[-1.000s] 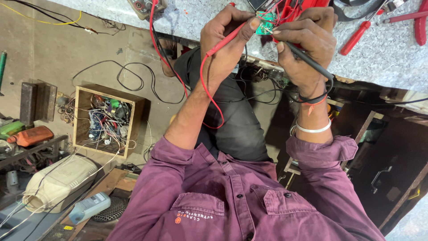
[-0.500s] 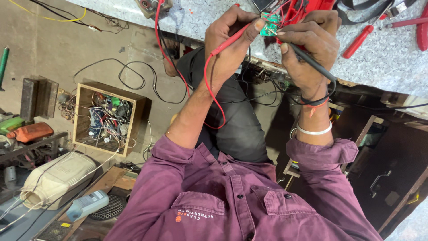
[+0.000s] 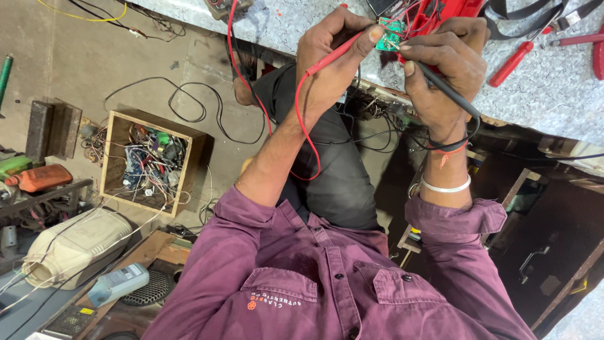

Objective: The person holds a small green circuit board, uses a soldering iron to reflow solder on several points, then uses a multimeter with red and black probes to test continuity on the board. The person repeats soldering and testing steps on different areas of the same board.

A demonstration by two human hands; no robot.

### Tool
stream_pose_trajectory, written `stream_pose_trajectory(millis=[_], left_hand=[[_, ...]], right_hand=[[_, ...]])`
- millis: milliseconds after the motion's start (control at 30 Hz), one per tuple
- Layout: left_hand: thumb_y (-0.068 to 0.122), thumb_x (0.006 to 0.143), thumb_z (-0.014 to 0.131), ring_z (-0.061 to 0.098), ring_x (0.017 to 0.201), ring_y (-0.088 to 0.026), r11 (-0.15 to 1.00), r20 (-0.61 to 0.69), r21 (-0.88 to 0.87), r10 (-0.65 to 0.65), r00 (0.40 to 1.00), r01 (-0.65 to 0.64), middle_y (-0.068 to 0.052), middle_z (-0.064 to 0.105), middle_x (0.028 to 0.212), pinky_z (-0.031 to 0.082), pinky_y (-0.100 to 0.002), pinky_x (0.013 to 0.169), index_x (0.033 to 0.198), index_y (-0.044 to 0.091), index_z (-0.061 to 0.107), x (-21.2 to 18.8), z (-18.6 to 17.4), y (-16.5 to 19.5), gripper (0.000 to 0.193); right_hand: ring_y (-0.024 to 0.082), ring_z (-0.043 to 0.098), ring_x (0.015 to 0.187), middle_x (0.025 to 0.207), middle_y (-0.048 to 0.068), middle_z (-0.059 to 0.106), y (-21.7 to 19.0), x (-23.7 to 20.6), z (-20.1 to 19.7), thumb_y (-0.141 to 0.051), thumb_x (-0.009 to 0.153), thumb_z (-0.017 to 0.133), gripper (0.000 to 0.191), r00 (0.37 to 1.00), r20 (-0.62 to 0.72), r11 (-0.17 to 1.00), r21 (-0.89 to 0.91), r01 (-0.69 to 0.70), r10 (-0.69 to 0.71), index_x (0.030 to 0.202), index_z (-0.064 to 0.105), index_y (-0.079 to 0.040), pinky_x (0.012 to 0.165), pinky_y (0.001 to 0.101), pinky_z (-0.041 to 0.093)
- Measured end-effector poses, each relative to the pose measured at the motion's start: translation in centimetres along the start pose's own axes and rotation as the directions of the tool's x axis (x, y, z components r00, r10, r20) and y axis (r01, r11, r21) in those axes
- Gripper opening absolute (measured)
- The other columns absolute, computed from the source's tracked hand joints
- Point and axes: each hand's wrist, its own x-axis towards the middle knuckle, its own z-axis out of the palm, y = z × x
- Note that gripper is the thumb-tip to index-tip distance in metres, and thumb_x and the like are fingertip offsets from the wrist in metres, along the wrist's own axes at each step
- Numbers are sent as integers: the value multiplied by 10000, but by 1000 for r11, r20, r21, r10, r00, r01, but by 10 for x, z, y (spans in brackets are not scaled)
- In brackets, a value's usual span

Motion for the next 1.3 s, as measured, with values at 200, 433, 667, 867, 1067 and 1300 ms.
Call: stream_pose_trajectory(millis=[200,433,667,867,1067,1300], left_hand=[[262,966,799,605,731,-22,998,-11,60,3,1000,-3,26,711,804,499,-204,643,1021,24,732,0,-2,2,254],[273,985,795,620,790,-38,999,16,45,17,1000,-18,10,719,858,513,-212,715,1049,21,741,-2,-1,4,266],[275,1000,791,633,839,-48,999,45,-42,13,999,-11,3,720,906,519,-217,753,1072,4,723,-3,1,4,289],[267,990,792,617,807,-39,999,41,-33,-14,999,15,3,728,876,504,-211,721,1064,-1,719,-3,1,3,288],[269,996,791,634,831,-38,999,46,-40,6,999,-4,-2,741,898,518,-211,741,1072,1,717,-3,1,3,289],[264,998,791,621,816,-36,999,48,-43,-2,999,4,2,733,887,509,-212,728,1075,3,719,-5,1,2,282]], right_hand=[[269,561,1082,1047,59,778,-1,-1,0,-271,1058,788,197,1000,4,1000,-10,2,-2,1034,783,-75,951,384,428],[275,554,1097,1054,53,769,3,-3,-2,-243,1061,804,163,1000,2,1000,-4,26,-26,1043,778,-83,946,385,427],[288,537,1029,1018,70,763,6,-1,-5,-207,1001,796,139,998,-8,998,4,57,-57,1018,772,-72,958,426,405],[276,539,1046,1042,59,769,5,-1,-5,-201,1012,801,117,999,3,999,10,35,-35,1036,775,-89,990,424,394],[283,530,1045,1043,63,768,5,-1,-6,-200,1016,801,118,999,0,999,15,41,-41,1042,776,-88,996,424,394],[272,536,1054,1046,63,775,5,-2,-5,-196,1019,807,114,999,-2,999,9,48,-48,1047,785,-87,990,414,403]])
